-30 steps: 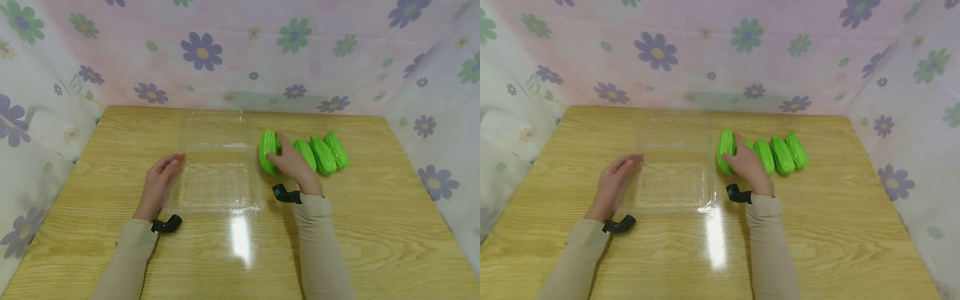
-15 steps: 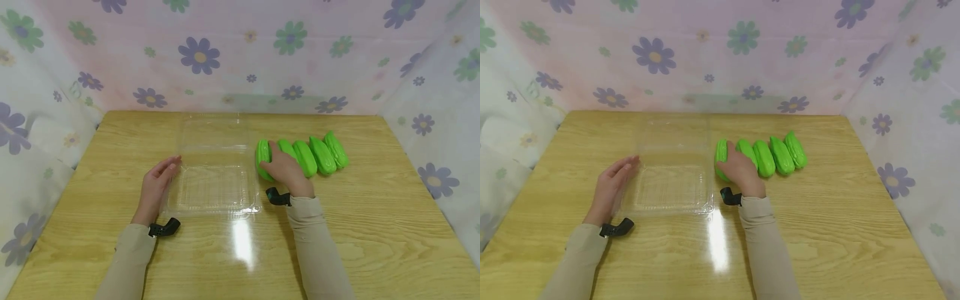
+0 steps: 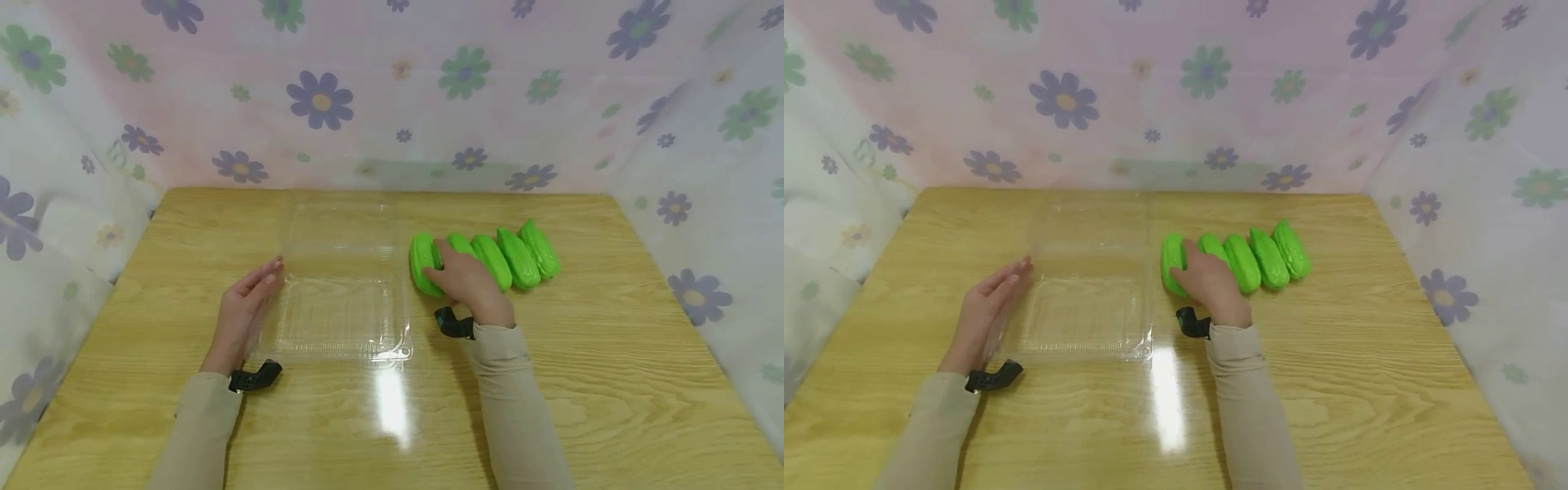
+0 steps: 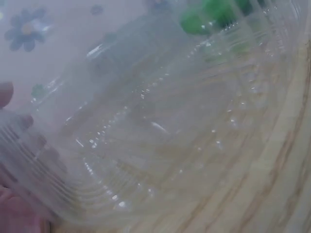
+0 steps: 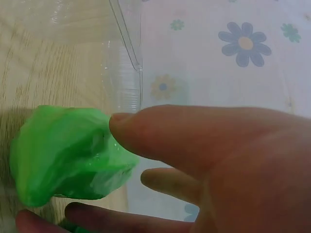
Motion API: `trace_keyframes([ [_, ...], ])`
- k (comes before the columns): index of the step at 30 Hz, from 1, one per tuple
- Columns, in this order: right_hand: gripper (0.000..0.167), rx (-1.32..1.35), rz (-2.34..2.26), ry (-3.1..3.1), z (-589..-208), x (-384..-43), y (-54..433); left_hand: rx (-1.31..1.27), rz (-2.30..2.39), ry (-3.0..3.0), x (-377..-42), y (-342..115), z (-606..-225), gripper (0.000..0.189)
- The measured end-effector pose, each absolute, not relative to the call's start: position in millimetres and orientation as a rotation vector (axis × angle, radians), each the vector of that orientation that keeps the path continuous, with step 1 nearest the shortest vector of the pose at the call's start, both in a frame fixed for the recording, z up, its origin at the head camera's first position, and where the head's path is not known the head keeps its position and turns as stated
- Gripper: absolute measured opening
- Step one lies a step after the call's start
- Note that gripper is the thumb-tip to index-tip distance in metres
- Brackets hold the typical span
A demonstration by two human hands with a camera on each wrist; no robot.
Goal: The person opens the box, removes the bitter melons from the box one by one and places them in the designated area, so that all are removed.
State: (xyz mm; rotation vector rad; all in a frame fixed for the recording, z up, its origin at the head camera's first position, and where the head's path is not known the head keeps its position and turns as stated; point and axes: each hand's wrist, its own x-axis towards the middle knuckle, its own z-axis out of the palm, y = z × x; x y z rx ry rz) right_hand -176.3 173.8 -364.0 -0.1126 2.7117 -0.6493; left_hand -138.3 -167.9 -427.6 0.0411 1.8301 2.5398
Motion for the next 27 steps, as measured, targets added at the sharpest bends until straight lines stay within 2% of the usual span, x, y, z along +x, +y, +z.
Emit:
trace_keyframes([
  [16, 0.063, -0.087, -0.682, 2.651, -367, -183, 177, 0.095, 2.534, 1.779, -147, -164, -429, 0.051],
  [27, 0.057, -0.069, -0.713, 2.651, -368, -183, 181, 0.027, 2.46, 1.871, -141, -167, -439, 0.05],
])
